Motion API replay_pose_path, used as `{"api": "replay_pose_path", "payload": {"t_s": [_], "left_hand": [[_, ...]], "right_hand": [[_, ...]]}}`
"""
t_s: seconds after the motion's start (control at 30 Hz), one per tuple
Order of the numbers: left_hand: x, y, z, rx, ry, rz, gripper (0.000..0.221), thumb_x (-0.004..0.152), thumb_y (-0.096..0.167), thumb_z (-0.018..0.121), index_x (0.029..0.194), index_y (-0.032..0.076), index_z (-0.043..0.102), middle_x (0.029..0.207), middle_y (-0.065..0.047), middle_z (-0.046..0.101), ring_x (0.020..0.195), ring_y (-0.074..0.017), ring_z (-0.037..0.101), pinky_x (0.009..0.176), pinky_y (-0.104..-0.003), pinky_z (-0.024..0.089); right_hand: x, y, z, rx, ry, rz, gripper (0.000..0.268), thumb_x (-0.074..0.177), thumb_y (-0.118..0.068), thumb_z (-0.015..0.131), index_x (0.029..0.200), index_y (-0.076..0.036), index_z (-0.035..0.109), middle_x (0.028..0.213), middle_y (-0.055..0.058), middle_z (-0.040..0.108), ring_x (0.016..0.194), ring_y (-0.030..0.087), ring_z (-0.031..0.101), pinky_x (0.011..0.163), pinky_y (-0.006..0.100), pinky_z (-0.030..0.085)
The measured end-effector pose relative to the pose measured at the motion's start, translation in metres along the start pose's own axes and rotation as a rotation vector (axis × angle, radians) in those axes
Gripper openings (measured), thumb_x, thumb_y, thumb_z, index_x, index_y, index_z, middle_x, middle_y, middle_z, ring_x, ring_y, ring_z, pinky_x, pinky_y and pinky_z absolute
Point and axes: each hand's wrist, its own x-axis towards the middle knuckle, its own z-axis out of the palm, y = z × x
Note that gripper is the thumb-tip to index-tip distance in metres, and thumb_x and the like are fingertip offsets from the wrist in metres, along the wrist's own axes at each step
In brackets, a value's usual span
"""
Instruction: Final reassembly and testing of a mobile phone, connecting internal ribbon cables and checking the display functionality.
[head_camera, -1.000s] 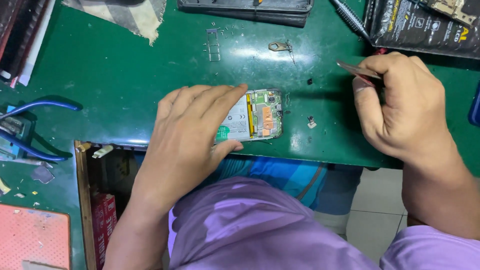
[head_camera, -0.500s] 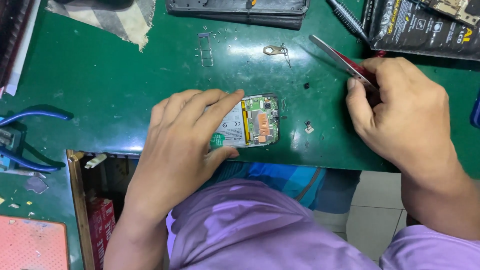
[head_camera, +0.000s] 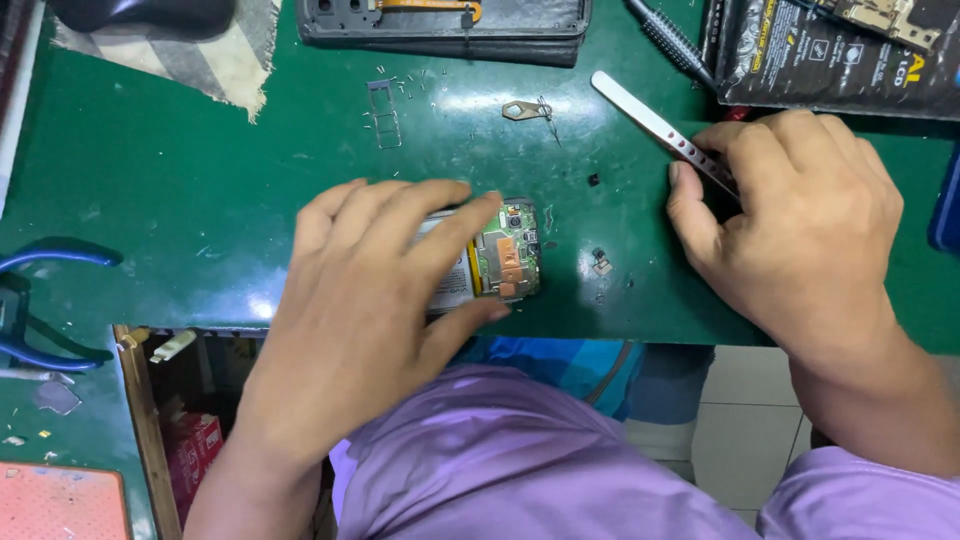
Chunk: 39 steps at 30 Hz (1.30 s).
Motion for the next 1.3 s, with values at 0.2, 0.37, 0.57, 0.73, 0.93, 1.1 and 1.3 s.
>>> {"api": "replay_pose_path", "payload": {"t_s": [0.2, 0.37, 0.57, 0.73, 0.93, 1.1, 1.3], "left_hand": [[0.052, 0.02, 0.029, 0.317, 0.477, 0.283, 0.017, 0.098, 0.004, 0.068, 0.097, 0.021, 0.071, 0.093, 0.005, 0.067, 0.082, -0.0199, 0.057, 0.082, -0.037, 0.043], [0.073, 0.017, 0.048, 0.444, 0.429, 0.354, 0.021, 0.091, 0.009, 0.07, 0.079, 0.025, 0.064, 0.076, 0.004, 0.054, 0.078, -0.0223, 0.054, 0.078, -0.039, 0.041], [0.075, 0.032, 0.036, -0.301, 0.25, 0.045, 0.012, 0.097, 0.027, 0.066, 0.099, 0.021, 0.077, 0.09, 0.006, 0.072, 0.075, -0.0128, 0.057, 0.07, -0.031, 0.044], [0.071, 0.042, 0.035, -1.317, -0.041, -0.449, 0.027, 0.088, 0.027, 0.073, 0.106, 0.008, 0.079, 0.096, -0.007, 0.082, 0.089, -0.0092, 0.074, 0.083, -0.021, 0.059], [0.064, 0.049, 0.037, -1.37, -0.059, -0.459, 0.028, 0.092, 0.027, 0.07, 0.108, 0.006, 0.08, 0.09, -0.001, 0.079, 0.073, -0.0067, 0.062, 0.065, -0.024, 0.054], [0.062, 0.054, 0.037, -1.435, -0.107, -0.556, 0.028, 0.093, 0.024, 0.067, 0.109, 0.004, 0.08, 0.096, -0.004, 0.079, 0.074, -0.0072, 0.06, 0.061, -0.022, 0.053], [0.061, 0.054, 0.039, -1.575, -0.127, -0.568, 0.03, 0.095, 0.022, 0.066, 0.112, 0.0, 0.078, 0.098, -0.007, 0.078, 0.077, -0.0071, 0.059, 0.061, -0.02, 0.053]], "right_hand": [[0.011, -0.004, -0.005, 0.156, 0.056, -0.034, 0.018, 0.11, -0.023, 0.09, 0.115, -0.01, 0.079, 0.1, 0.007, 0.065, 0.089, 0.029, 0.065, 0.079, 0.039, 0.051], [0.016, -0.006, -0.006, 0.251, 0.143, -0.062, 0.014, 0.109, -0.018, 0.088, 0.111, -0.007, 0.08, 0.096, 0.009, 0.065, 0.085, 0.029, 0.062, 0.077, 0.041, 0.045], [0.023, -0.014, -0.015, 0.548, 0.296, -0.106, 0.015, 0.103, -0.014, 0.079, 0.105, 0.001, 0.077, 0.091, 0.013, 0.067, 0.078, 0.03, 0.061, 0.075, 0.042, 0.041], [0.02, -0.015, -0.012, 0.766, 0.365, -0.181, 0.033, 0.096, -0.02, 0.081, 0.114, 0.005, 0.073, 0.098, 0.016, 0.069, 0.078, 0.029, 0.063, 0.078, 0.04, 0.045], [0.021, -0.015, -0.017, 0.875, 0.38, -0.213, 0.022, 0.096, -0.013, 0.076, 0.112, 0.002, 0.07, 0.097, 0.015, 0.072, 0.078, 0.026, 0.065, 0.077, 0.041, 0.046], [0.023, -0.016, -0.021, 0.857, 0.393, -0.19, 0.012, 0.097, -0.008, 0.073, 0.105, 0.0, 0.073, 0.093, 0.011, 0.074, 0.074, 0.024, 0.064, 0.078, 0.038, 0.043], [0.02, -0.015, -0.019, 0.828, 0.399, -0.183, 0.012, 0.098, -0.009, 0.072, 0.106, 0.0, 0.074, 0.093, 0.01, 0.074, 0.074, 0.023, 0.064, 0.079, 0.037, 0.042]]}}
